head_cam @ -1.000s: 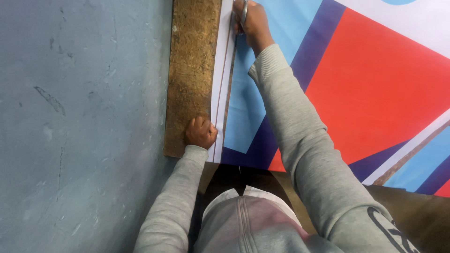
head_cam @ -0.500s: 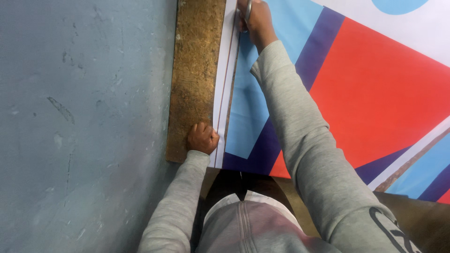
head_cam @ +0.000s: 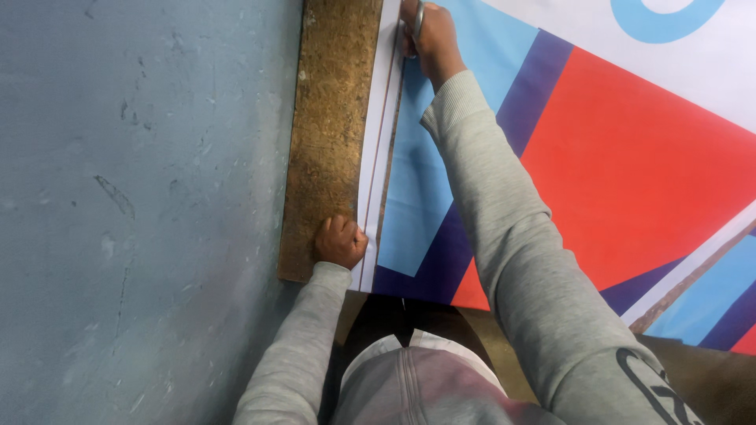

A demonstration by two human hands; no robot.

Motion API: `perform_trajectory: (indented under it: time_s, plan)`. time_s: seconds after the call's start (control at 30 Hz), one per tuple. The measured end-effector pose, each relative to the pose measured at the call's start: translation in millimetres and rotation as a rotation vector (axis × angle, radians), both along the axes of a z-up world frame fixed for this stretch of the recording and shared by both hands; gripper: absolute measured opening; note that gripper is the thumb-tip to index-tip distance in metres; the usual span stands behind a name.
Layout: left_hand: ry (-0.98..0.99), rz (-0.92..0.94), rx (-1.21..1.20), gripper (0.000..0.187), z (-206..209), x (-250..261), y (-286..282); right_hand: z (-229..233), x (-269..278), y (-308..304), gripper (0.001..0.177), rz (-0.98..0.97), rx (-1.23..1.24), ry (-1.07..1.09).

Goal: The person uses large shears to cut a long strip along the edge of a large, multicolored fabric banner laid on a table. They guide the shears along the banner's edge, separating a strip from the main piece, then lift and fold the banner to continue cutting along another edge.

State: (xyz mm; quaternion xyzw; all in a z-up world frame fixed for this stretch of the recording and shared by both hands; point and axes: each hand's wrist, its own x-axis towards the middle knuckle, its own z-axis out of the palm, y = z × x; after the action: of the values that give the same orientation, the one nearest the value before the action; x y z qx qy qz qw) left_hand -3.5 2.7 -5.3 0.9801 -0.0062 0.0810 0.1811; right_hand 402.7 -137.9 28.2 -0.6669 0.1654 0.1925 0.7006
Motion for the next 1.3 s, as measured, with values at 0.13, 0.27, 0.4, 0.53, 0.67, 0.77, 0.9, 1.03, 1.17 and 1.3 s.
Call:
perform_trajectory:
  time_s: [0.13, 0.27, 0.4, 0.53, 0.67, 0.77, 0.9, 1.03, 1.17, 1.3]
  plan:
    - [0.048, -0.01, 0.008, 0.02, 2.2, -0.1, 1.0, 4.5, 1.2, 1.8, 0.026, 0.039, -0.163, 0.041]
    - [0.018, -0.009, 0.025, 0.019, 4.8, 1.1, 0.4, -3.9, 3.4, 4.7, 0.022, -0.021, -0.19, 0.053]
    - [0.007, -0.016, 0.006, 0.02, 6.1, 3.0, 1.0, -9.6, 5.2, 3.7, 0.02, 0.008, -0.192, 0.059]
    - [0.02, -0.002, -0.01, 0.02, 2.5, -0.1, 1.1, -17.1, -21.3, -15.8, 0.025, 0.167, -0.294, -0.002]
    - [-0.108, -0.004, 0.029, 0.022, -16.3, -2.1, 3.2, -23.6, -121.6, -47.2, 0.046, 0.394, -0.459, -0.024]
    - [-0.215, -0.008, 0.031, 0.024, -14.7, -3.6, 3.4, -4.4, -228.2, -74.9, 0.043, 0.356, -0.355, 0.113]
    - [-0.267, -0.036, 0.107, 0.024, -21.4, -2.6, 4.0, 6.3, -380.5, -103.9, 0.023, 0.093, -0.045, 0.27]
    - [-0.325, -0.103, 0.074, 0.026, -49.7, -5.3, 12.8, -10.3, -506.9, -145.5, 0.023, -0.032, 0.099, 0.388]
    - [-0.241, 0.01, 0.218, 0.026, -31.1, -13.1, -0.1, 20.0, -602.2, -190.4, 0.016, -0.074, 0.131, 0.395]
    - [0.079, 0.226, 0.043, 0.017, 30.6, -20.2, -46.4, 49.5, -662.8, -247.9, 0.016, -0.191, 0.03, 0.413]
